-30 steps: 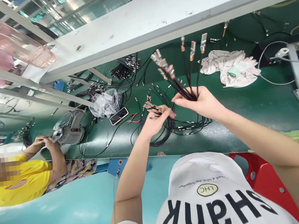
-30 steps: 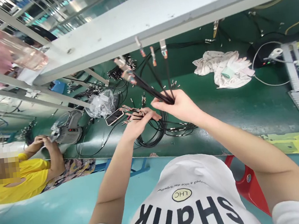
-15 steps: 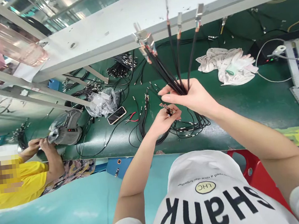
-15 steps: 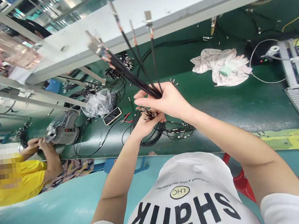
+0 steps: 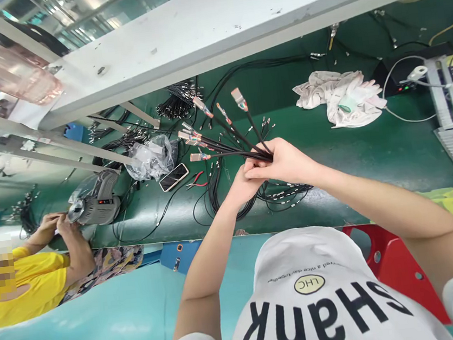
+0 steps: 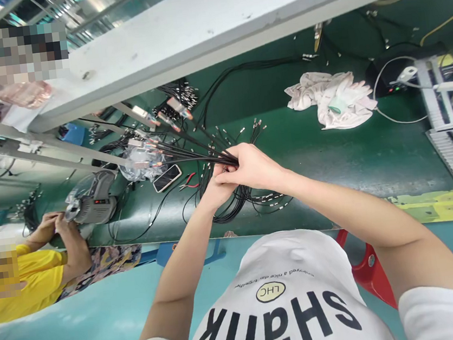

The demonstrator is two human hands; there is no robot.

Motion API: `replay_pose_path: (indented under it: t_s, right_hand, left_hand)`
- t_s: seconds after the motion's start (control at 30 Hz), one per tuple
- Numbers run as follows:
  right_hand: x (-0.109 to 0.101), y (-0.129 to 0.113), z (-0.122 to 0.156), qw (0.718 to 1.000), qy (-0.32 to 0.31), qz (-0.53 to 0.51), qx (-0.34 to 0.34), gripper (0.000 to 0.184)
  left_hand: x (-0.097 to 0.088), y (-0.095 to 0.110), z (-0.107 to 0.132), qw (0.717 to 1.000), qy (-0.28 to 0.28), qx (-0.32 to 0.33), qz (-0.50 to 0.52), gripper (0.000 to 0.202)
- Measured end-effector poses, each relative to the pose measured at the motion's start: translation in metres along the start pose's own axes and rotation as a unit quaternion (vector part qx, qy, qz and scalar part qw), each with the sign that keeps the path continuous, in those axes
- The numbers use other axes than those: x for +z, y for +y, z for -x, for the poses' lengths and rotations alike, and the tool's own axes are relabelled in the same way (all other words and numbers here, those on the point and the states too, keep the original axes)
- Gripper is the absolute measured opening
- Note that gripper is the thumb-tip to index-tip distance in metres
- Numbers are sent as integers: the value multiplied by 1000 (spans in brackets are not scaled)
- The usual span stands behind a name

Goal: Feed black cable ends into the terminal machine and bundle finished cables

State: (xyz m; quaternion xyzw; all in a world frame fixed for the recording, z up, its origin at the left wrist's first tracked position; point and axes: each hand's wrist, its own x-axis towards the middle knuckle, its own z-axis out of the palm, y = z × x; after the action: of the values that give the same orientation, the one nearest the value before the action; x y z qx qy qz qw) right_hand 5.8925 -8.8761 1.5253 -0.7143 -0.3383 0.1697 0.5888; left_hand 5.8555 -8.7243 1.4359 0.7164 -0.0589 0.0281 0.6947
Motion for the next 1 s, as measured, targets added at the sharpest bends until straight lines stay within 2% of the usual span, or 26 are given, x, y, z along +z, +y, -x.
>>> replay_pose_path:
  t_s: [0.17,0.23,0.3,0.4,0.47,0.53,0.6,0.67,0.7,0.77,0.8,0.9,1.0]
  right_hand:
    - [-3,10,-11,997,46,-56,-6,22]
    - [-4,17,-14,998,23,-45,25,24]
    - [-8,20,-13,998,0,-42,35,26]
    - [-25,11,-4,997,54,-54,-23,33]
    - [-41,1,4,993,89,-53,-55,39]
    - [-55,-5,10,993,88,-54,-59,43]
    - [-62,-6,14,994,73,-63,-52,44]
    - [-60,-3,14,996,37,-68,-39,45]
    - [-56,-1,13,997,9,-61,-34,46]
    - [-44,5,11,997,-68,-20,-25,46]
    - [-38,8,10,994,-104,6,-20,47]
    - [-24,21,11,988,-148,38,-2,45]
    - [-21,39,26,989,-150,-11,14,37]
  left_hand:
    - [2,-6,-4,998,-49,3,-46,29]
    - [6,-5,-5,998,-41,8,-44,29]
    - [5,4,-4,999,-35,10,-40,29]
    - [-15,38,4,999,-17,46,4,41]
    - [-39,69,10,992,32,92,75,50]
    - [-59,96,12,985,96,112,86,51]
    - [-66,115,10,983,136,116,50,47]
    - [-57,126,5,990,110,86,15,28]
    - [-49,128,3,994,78,70,3,29]
    - [-30,128,-3,998,15,53,-14,55]
    - [-21,126,-5,998,-2,51,-25,60]
    - [-3,114,-13,998,5,35,-45,36]
    - [2,100,-17,998,46,24,-23,31]
